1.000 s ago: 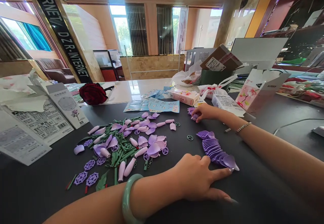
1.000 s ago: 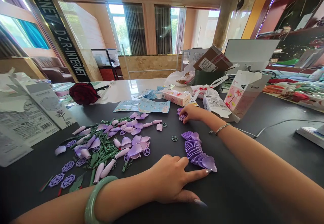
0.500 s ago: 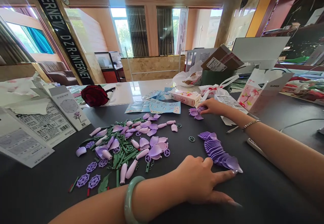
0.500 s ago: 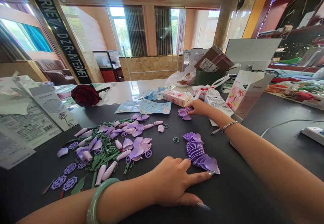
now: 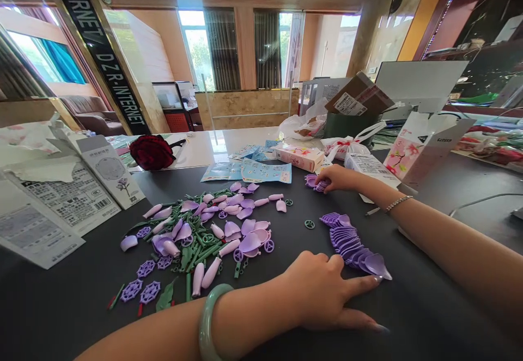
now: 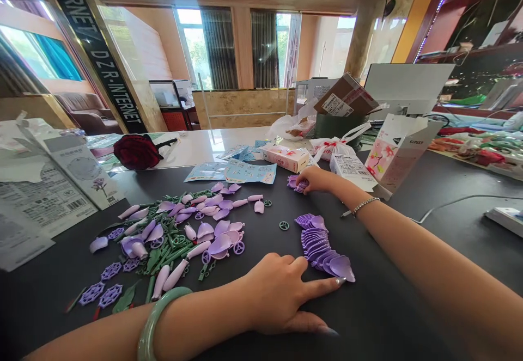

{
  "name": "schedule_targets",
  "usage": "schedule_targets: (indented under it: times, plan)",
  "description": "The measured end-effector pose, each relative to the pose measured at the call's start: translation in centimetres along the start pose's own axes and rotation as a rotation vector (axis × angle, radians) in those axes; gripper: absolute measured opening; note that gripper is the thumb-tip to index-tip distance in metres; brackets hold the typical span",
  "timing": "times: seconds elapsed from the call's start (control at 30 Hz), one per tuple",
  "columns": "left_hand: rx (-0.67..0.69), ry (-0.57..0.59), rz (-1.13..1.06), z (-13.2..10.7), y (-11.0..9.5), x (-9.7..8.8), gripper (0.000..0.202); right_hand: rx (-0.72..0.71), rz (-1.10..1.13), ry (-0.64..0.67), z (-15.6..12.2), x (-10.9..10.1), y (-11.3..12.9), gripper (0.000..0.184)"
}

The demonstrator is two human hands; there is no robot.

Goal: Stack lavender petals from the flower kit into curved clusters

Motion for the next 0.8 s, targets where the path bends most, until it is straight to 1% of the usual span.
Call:
schedule_targets:
  times: [0.17,0.3,0.37,0.63,0.73,0.8]
  plan:
    - [0.012,-0.037,-0.006,0.0,0.1,0.2,0.068,0.004,0.033,0.013,0.1,0.3,-0.1,0.040]
    - [0.009,-0.023,0.003,0.1,0.2,0.3,0.068,0.037,0.086,0.001,-0.2,0.4,-0.5,0.059]
    - [0.004,-0.011,0.002,0.1,0.1,0.2,0.067,0.053,0.110,-0.001,-0.4,0.4,-0.8,0.063]
    - [0.012,-0.008,0.019,0.0,0.0,0.1,0.067,0.060,0.150,-0.035,-1.1,0.5,-0.9,0.057]
    - [0.010,0.003,0.025,0.0,0.0,0.1,0.066,0.045,0.140,-0.070,-1.6,0.5,-0.6,0.062]
    - [0.006,0.014,0.027,0.0,0.0,0.0,0.066,0.042,0.127,-0.096,-1.8,0.5,-0.3,0.062]
Point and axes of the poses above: each hand's wrist, its own z-axis towards the middle knuckle, its own x-axis out of the palm, y = z × x, the point moved 4 cm from there along z, towards the middle knuckle, and after that the axes turned 1 degree about -x, right-handed, at the moved point
